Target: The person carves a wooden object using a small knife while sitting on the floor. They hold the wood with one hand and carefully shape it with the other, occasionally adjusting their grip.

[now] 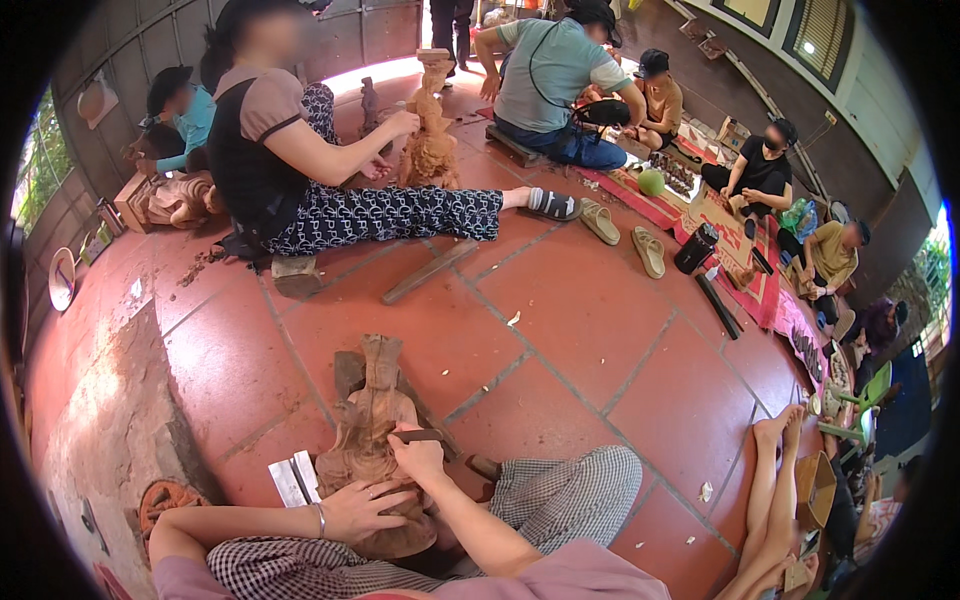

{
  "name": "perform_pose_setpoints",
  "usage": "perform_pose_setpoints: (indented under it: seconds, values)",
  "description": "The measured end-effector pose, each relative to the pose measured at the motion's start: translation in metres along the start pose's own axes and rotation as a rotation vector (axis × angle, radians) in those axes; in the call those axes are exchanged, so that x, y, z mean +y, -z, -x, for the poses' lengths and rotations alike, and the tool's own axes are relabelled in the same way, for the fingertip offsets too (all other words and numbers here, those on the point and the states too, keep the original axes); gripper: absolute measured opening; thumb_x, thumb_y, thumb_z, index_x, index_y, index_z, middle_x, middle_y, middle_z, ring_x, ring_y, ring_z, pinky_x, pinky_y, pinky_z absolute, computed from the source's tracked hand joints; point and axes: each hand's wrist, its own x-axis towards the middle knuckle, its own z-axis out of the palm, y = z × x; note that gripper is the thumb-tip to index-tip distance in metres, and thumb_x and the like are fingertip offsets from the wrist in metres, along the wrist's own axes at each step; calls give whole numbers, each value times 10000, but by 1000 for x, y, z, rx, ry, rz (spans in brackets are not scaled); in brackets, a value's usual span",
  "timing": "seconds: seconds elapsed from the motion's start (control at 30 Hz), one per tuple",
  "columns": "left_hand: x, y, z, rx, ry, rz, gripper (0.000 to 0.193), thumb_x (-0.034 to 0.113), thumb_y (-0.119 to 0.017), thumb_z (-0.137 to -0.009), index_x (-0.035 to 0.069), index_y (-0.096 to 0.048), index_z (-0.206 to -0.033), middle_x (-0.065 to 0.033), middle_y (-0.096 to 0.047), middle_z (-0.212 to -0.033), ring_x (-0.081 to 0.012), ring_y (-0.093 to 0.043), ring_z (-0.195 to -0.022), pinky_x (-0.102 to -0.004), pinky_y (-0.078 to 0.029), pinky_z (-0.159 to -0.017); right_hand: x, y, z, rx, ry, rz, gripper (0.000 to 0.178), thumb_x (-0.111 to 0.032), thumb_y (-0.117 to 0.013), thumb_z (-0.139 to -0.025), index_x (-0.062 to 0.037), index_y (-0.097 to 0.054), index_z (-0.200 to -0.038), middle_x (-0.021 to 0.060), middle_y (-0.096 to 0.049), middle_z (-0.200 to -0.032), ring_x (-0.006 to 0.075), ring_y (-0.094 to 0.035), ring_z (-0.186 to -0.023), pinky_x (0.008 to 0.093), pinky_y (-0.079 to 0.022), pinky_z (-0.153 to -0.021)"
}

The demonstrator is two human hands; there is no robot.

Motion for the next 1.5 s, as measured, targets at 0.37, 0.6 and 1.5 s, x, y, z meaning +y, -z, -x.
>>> perform_pose_setpoints:
  seconds: [0.37,0.6,1.5]
  values:
    - [2,2,1,9,4,-55,488,265,-637,-808,293,-581,-1292,-51,-380,-1538,-272,-413,-1377,-385,-429,-991,-19,1,8,16,3,90,192,-285,-678,-871,-96,-665,-903,107,-669,-949,333,-661,-887,431,-518,-744]
    - [0,1,2,13,-6,-67,463,269,-632,-814,288,-593,-1275,-61,-392,-1530,-266,-432,-1363,-378,-443,-958,-18,0,9,82,121,82,186,-280,-678,-868,-97,-664,-894,101,-678,-943,340,-658,-872,439,-520,-725]
    - [11,24,-3,486,732,875,682,126,-729,-866,41,-342,-1421,-116,-680,-935,-212,-700,-890,-328,-558,-814,-30,-3,23,215,506,190,181,-144,-696,-773,-84,-543,-847,98,-626,-787,315,-659,-735,407,-511,-573]
